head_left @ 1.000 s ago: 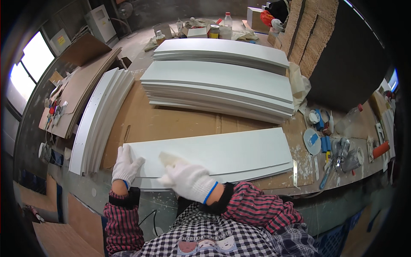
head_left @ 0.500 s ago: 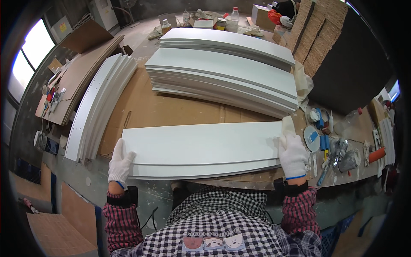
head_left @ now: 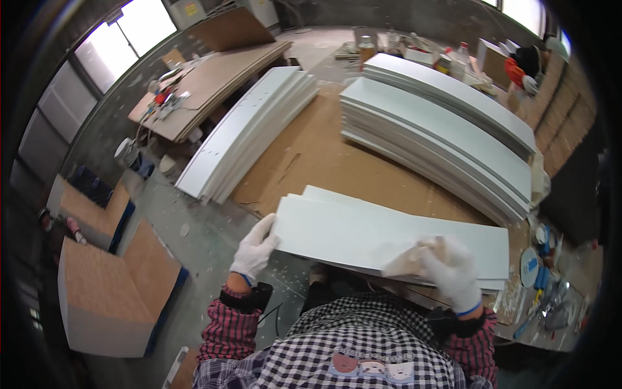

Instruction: The person wipes the surface of white rectangular panels with a cloth. They pick up a panel, wipe it, and place it back on the stack. The person also uses a small tool to scrape the surface of the panels. The person repeats this process for multiple panels.

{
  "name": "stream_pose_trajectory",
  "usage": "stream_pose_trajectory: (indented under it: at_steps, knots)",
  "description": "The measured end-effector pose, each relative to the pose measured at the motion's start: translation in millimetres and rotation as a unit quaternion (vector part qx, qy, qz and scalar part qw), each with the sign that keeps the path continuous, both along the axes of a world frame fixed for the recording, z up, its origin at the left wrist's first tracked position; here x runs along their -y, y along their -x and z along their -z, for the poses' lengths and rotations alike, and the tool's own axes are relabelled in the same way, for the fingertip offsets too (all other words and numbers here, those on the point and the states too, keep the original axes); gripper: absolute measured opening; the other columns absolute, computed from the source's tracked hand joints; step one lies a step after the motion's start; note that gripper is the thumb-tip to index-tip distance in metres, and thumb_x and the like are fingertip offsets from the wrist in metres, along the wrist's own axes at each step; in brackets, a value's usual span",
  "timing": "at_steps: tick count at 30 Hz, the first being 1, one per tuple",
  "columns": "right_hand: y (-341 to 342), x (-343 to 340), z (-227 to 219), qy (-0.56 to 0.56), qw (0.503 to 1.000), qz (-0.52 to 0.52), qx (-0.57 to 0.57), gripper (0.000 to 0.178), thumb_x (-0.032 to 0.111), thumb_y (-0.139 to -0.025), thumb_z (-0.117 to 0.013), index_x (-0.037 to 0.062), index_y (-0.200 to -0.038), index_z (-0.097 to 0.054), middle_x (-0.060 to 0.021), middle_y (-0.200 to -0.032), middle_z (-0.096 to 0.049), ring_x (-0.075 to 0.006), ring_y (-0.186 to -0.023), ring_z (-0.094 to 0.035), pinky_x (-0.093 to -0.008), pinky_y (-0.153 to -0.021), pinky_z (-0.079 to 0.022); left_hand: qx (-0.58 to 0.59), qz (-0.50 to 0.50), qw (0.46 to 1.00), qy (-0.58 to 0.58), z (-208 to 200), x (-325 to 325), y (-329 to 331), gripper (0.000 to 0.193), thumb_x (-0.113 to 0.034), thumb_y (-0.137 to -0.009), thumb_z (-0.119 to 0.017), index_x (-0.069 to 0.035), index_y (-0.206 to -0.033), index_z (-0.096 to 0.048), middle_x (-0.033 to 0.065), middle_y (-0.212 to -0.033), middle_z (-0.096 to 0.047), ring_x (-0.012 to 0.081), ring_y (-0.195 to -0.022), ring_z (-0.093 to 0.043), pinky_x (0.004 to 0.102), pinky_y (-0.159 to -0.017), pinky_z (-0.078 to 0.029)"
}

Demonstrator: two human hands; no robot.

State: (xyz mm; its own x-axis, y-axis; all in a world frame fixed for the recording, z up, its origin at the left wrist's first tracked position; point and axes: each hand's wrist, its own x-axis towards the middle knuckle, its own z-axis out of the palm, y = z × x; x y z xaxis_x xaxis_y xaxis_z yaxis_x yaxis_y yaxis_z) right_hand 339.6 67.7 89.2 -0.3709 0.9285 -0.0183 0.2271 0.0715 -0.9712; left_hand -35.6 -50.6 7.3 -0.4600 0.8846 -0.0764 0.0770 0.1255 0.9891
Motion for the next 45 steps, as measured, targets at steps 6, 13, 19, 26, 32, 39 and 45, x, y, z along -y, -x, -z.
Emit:
stream_pose_trajectory:
  at_steps: [6, 13, 19, 26, 32, 39, 45]
  knots:
    - [15, -16, 31, -0.347, 0.860, -0.058, 0.370, 0.055, 0.040, -0.081, -0.072, 0.0064, -0.123, -0.059, -0.0285, -0.135, -0.047, -0.0484, -0.128, -0.042, -0.0602, -0.114, -0.020, -0.058, -0.035, 0.997, 0.042, 13, 25, -26, 0.062, -0.038, -0.099, -0.056, -0.011, -0.151, -0.036, 0.0160, -0.145, -0.050, 0.0230, -0.134, -0.046, 0.0330, -0.111, -0.034]
    - [145, -10, 51, -0.448, 0.841, -0.199, 0.230, 0.041, 0.029, -0.089, -0.061, 0.0041, -0.121, -0.060, -0.0296, -0.128, -0.053, -0.0464, -0.124, -0.047, -0.0563, -0.114, -0.026, -0.111, -0.003, 0.987, 0.114, -11, 21, -36, 0.082, -0.030, -0.090, -0.069, -0.006, -0.154, -0.024, 0.0136, -0.145, -0.048, 0.0250, -0.134, -0.045, 0.0339, -0.109, -0.037]
    - [205, 17, 13, -0.267, 0.819, -0.504, 0.052, 0.042, 0.008, -0.083, -0.065, 0.0016, -0.124, -0.057, -0.0234, -0.122, -0.060, -0.0351, -0.116, -0.057, -0.0409, -0.100, -0.047, 0.278, -0.098, 0.953, -0.074, 63, 22, -11, 0.082, -0.020, -0.086, -0.071, -0.005, -0.153, -0.025, 0.0188, -0.147, -0.044, 0.0288, -0.133, -0.047, 0.0372, -0.111, -0.038]
    - [200, -24, 28, -0.415, 0.892, -0.137, 0.115, 0.045, 0.007, -0.081, -0.064, 0.0037, -0.125, -0.056, -0.0185, -0.112, -0.062, -0.0372, -0.105, -0.060, -0.0398, -0.096, -0.049, 0.053, -0.048, 0.997, 0.007, 64, 35, -20, 0.083, -0.014, -0.085, -0.072, -0.005, -0.153, -0.026, 0.0195, -0.147, -0.045, 0.0303, -0.135, -0.046, 0.0370, -0.111, -0.038]
    - [232, 15, 41, -0.457, 0.812, -0.339, 0.130, 0.030, 0.009, -0.081, -0.059, 0.0041, -0.111, -0.056, -0.0199, -0.113, -0.056, -0.0400, -0.117, -0.051, -0.0507, -0.105, -0.039, -0.020, -0.086, 0.993, 0.082, 42, 21, -35, 0.085, -0.015, -0.083, -0.075, -0.006, -0.152, -0.027, 0.0198, -0.147, -0.046, 0.0276, -0.135, -0.047, 0.0373, -0.109, -0.039]
    - [137, -36, 41, -0.370, 0.875, -0.154, 0.272, 0.043, 0.012, -0.082, -0.063, 0.0047, -0.123, -0.056, -0.0168, -0.121, -0.058, -0.0362, -0.120, -0.052, -0.0515, -0.109, -0.033, -0.328, -0.071, 0.940, -0.056, 23, 20, -35, 0.077, -0.010, -0.074, -0.080, -0.002, -0.142, -0.045, 0.0211, -0.144, -0.046, 0.0345, -0.133, -0.047, 0.0413, -0.109, -0.040]
    - [-11, -62, 46, -0.335, 0.851, 0.019, 0.405, 0.043, 0.010, -0.083, -0.063, 0.0082, -0.125, -0.056, -0.0149, -0.124, -0.058, -0.0343, -0.119, -0.052, -0.0466, -0.107, -0.037, -0.398, -0.105, 0.902, -0.129, 23, 11, -35, 0.052, -0.003, -0.075, -0.078, -0.002, -0.124, -0.061, 0.0209, -0.126, -0.061, 0.0368, -0.119, -0.058, 0.0415, -0.102, -0.046]
